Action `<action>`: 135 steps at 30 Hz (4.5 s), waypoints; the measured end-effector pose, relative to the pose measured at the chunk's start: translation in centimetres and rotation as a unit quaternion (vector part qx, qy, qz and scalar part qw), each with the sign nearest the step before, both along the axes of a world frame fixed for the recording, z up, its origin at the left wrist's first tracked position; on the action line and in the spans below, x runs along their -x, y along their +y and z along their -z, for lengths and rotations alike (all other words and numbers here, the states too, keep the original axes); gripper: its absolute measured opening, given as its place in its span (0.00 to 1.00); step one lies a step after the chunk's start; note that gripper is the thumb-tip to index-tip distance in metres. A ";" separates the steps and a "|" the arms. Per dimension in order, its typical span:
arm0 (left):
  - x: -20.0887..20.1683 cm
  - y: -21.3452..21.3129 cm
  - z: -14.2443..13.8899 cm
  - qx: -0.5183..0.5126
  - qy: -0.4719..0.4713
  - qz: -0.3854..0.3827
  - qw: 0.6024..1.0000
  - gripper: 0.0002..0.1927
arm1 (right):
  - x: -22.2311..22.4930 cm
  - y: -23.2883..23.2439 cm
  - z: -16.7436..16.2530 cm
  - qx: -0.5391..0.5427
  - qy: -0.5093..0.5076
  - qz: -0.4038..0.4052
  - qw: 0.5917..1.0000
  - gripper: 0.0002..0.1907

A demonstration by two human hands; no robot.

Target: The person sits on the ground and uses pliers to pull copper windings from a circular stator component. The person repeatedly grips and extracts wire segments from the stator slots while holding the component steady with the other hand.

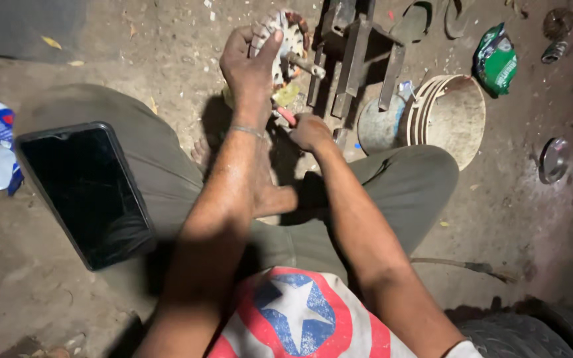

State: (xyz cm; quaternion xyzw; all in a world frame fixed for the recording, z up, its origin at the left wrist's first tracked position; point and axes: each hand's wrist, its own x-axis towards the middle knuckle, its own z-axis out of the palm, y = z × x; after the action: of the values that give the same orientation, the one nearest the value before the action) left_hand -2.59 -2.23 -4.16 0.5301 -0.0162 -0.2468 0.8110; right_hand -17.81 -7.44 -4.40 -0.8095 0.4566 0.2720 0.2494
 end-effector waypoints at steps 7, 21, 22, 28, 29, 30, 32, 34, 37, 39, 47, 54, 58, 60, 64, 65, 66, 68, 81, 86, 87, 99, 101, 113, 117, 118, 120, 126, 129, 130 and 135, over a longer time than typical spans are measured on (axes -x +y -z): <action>-0.3 0.7 -2.0 0.090 0.041 0.071 0.993 0.21 | 4.7 0.0 -11.8 0.021 -0.040 0.093 0.995 0.21; -0.8 2.1 -5.5 0.148 -0.094 0.230 0.957 0.12 | 7.7 3.2 -14.6 -0.337 -0.398 0.281 0.806 0.31; -0.7 2.1 -5.5 0.157 -0.106 0.242 0.952 0.12 | 7.7 3.3 -14.8 -0.338 -0.410 0.270 0.803 0.32; -1.0 2.1 -4.7 0.125 -0.160 0.276 0.939 0.10 | 7.8 3.5 -15.2 -0.380 -0.444 0.282 0.761 0.33; -1.2 2.0 -4.7 0.115 -0.169 0.279 0.939 0.08 | 7.8 3.4 -15.2 -0.388 -0.448 0.290 0.752 0.33; -1.2 2.1 -4.8 0.127 -0.172 0.289 0.933 0.09 | 7.9 3.4 -15.3 -0.390 -0.447 0.297 0.748 0.32; -1.5 2.1 -5.1 0.151 -0.176 0.307 0.923 0.09 | 8.1 3.4 -15.4 -0.395 -0.444 0.311 0.741 0.31; -1.6 2.2 -5.5 0.160 -0.158 0.325 0.919 0.10 | 8.2 3.6 -15.4 -0.395 -0.446 0.342 0.727 0.27; -1.8 2.6 -6.3 0.151 -0.175 0.333 0.914 0.11 | 8.3 3.9 -15.3 -0.391 -0.467 0.356 0.709 0.24; -2.0 2.8 -6.7 0.147 -0.195 0.334 0.911 0.12 | 8.5 4.0 -14.9 -0.384 -0.466 0.366 0.708 0.23; -1.7 2.6 -6.9 0.093 -0.214 0.305 0.923 0.07 | 8.4 3.8 -10.1 -0.143 -0.329 0.308 0.881 0.16; 1.9 1.0 -5.7 -0.005 -0.134 0.172 0.976 0.08 | 7.1 3.7 -9.1 0.311 -0.313 0.075 0.894 0.14; 3.5 0.4 -4.5 -0.036 -0.143 0.130 0.980 0.09 | 6.9 3.9 -10.4 0.368 -0.304 0.053 0.877 0.20; 3.9 0.3 -4.1 -0.084 -0.125 0.126 0.981 0.12 | 7.0 3.9 -10.5 0.387 -0.298 0.045 0.872 0.22; 3.6 0.5 -3.9 -0.018 -0.050 0.131 0.990 0.10 | 7.1 3.6 -9.9 0.335 -0.307 0.105 0.885 0.19; 3.4 0.7 -3.9 0.026 -0.026 0.135 0.990 0.07 | 7.0 3.4 -9.7 0.296 -0.319 0.135 0.890 0.18; 3.2 0.9 -3.9 0.076 -0.006 0.142 0.987 0.09 | 7.0 3.4 -9.6 0.227 -0.356 0.137 0.896 0.17; 2.9 1.2 -4.0 0.173 0.035 0.154 0.972 0.13 | 6.7 3.5 -9.7 0.085 -0.422 0.138 0.892 0.14; 2.4 -0.4 -2.1 -0.090 0.124 0.065 0.986 0.23 | 7.6 4.6 -10.2 -0.037 -0.508 0.166 0.845 0.12; -0.1 0.7 0.4 -0.064 0.026 -0.112 0.991 0.15 | 6.9 4.5 -8.8 0.157 -0.418 0.128 0.885 0.20; -0.5 0.9 0.6 -0.040 0.028 -0.129 0.990 0.15 | 6.5 4.5 -8.6 0.179 -0.399 0.129 0.890 0.22; -0.4 1.2 0.7 -0.165 -0.103 -0.145 0.970 0.10 | -0.3 1.3 1.8 0.049 -0.001 0.006 0.999 0.27; -0.1 1.3 0.2 -0.132 -0.068 -0.143 0.979 0.11 | -2.2 2.0 2.7 0.004 0.020 0.029 0.999 0.29; -0.5 0.5 -1.1 -0.090 -0.007 -0.103 0.991 0.12 | -0.4 1.1 -2.5 0.033 0.003 -0.040 0.999 0.23; -0.7 1.1 -1.7 -0.011 0.083 -0.019 0.996 0.15 | 4.1 -0.3 -8.5 -0.034 0.002 0.147 0.989 0.21; -0.9 1.4 -1.9 0.001 0.096 0.007 0.995 0.15 | 5.5 0.2 -9.9 -0.030 -0.061 0.165 0.984 0.20; -1.1 1.9 -2.6 0.057 0.106 0.040 0.992 0.16 | 7.1 1.1 -12.0 -0.064 -0.204 0.209 0.954 0.19; -0.9 3.0 -4.3 0.159 0.045 0.126 0.978 0.16 | 7.9 3.9 -15.4 -0.280 -0.420 0.317 0.803 0.26; -1.1 2.7 -4.9 0.161 0.017 0.164 0.973 0.14 | 6.9 4.3 -16.0 -0.393 -0.445 0.341 0.729 0.32; -1.1 2.6 -5.0 0.139 0.010 0.171 0.975 0.13 | 6.7 4.3 -16.1 -0.417 -0.453 0.327 0.717 0.33; -0.9 2.8 -5.0 0.175 0.012 0.209 0.962 0.11 | 6.7 3.8 -16.5 -0.450 -0.455 0.317 0.700 0.34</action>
State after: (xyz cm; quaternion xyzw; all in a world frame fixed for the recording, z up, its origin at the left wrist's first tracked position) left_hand -1.64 0.55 0.89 0.3613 -0.1601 -0.4106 0.8217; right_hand -24.50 -3.64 12.11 -0.4330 0.3405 -0.0517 0.8330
